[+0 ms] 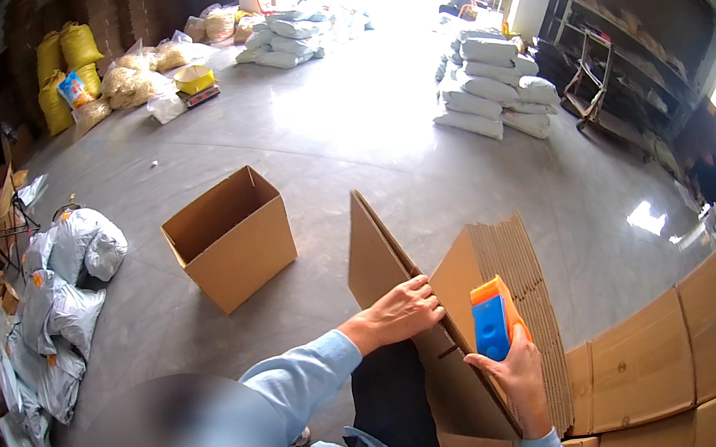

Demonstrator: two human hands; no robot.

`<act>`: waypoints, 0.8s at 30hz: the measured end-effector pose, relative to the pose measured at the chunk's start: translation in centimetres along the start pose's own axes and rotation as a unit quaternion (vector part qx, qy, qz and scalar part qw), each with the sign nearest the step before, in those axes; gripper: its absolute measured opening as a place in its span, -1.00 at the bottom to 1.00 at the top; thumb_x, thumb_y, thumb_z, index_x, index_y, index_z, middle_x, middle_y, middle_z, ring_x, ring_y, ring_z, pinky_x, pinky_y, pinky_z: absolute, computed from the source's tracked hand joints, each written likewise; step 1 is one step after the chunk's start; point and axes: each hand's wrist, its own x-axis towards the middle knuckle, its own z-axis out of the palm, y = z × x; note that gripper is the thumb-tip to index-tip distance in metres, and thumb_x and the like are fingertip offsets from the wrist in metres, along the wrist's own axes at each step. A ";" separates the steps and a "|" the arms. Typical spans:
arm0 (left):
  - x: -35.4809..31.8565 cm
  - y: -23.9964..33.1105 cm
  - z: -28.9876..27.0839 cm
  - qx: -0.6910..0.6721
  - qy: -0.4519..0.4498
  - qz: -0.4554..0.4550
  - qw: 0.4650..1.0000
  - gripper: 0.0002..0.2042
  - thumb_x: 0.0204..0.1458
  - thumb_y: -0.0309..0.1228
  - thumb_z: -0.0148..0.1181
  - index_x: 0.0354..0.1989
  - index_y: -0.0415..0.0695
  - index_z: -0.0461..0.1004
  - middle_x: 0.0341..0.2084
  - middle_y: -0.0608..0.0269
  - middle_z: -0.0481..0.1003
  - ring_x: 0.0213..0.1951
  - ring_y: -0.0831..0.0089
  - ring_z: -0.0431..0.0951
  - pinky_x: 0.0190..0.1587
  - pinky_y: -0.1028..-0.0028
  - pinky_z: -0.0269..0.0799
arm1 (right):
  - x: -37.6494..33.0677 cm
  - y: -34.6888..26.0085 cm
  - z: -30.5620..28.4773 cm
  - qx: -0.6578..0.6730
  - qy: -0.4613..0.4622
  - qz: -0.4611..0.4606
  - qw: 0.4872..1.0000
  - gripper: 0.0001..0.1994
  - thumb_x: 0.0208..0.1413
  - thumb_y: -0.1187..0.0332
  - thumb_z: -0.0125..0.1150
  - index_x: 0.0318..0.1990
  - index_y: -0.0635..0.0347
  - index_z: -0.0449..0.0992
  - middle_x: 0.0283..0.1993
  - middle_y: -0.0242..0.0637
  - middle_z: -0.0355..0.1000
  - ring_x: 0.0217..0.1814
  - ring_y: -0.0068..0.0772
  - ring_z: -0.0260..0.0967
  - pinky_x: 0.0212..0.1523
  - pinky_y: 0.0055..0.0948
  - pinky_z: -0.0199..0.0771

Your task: The person assembles flat cardboard sheets into boxes using a tape dispenser. They fold the sheets, apply tape to the seams, and place the finished boxes on the floor.

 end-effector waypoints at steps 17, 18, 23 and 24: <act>-8.2 -2.4 -15.9 0.124 -0.026 -0.184 0.975 -0.97 -0.22 -0.44 0.10 -0.56 -0.08 0.40 -0.61 0.33 0.40 -0.43 0.43 0.47 -0.34 0.47 0.33 | 9.6 -12.8 2.3 -0.112 0.094 -0.293 0.945 -0.40 -0.37 0.11 0.45 -0.25 0.34 0.28 -0.57 -0.02 0.40 -0.51 0.03 0.42 -0.47 -0.21 0.41; -8.9 -1.8 -16.3 0.127 -0.039 -0.189 0.973 -0.96 -0.23 -0.44 0.10 -0.56 -0.08 0.40 -0.61 0.34 0.41 -0.44 0.43 0.46 -0.33 0.47 0.34 | 10.1 -13.4 2.5 -0.115 0.086 -0.289 0.947 -0.38 -0.38 0.11 0.44 -0.23 0.35 0.28 -0.55 -0.02 0.40 -0.49 0.03 0.42 -0.46 -0.20 0.40; -14.2 0.3 -18.2 0.052 -0.080 -0.230 0.969 -0.95 -0.22 -0.45 0.13 -0.57 -0.09 0.39 -0.61 0.32 0.41 -0.43 0.40 0.46 -0.23 0.45 0.36 | 12.4 -16.7 6.7 -0.099 0.054 -0.272 0.956 -0.31 -0.38 0.04 0.40 -0.15 0.41 0.32 -0.43 0.02 0.44 -0.37 0.03 0.44 -0.33 -0.18 0.42; -15.5 0.5 -18.4 0.030 -0.087 -0.228 0.969 -0.94 -0.22 -0.44 0.14 -0.57 -0.09 0.38 -0.61 0.32 0.41 -0.43 0.40 0.45 -0.22 0.45 0.35 | 12.8 -16.8 8.2 -0.080 0.056 -0.275 0.956 -0.32 -0.37 0.04 0.40 -0.16 0.41 0.33 -0.41 0.03 0.44 -0.35 0.03 0.44 -0.31 -0.18 0.42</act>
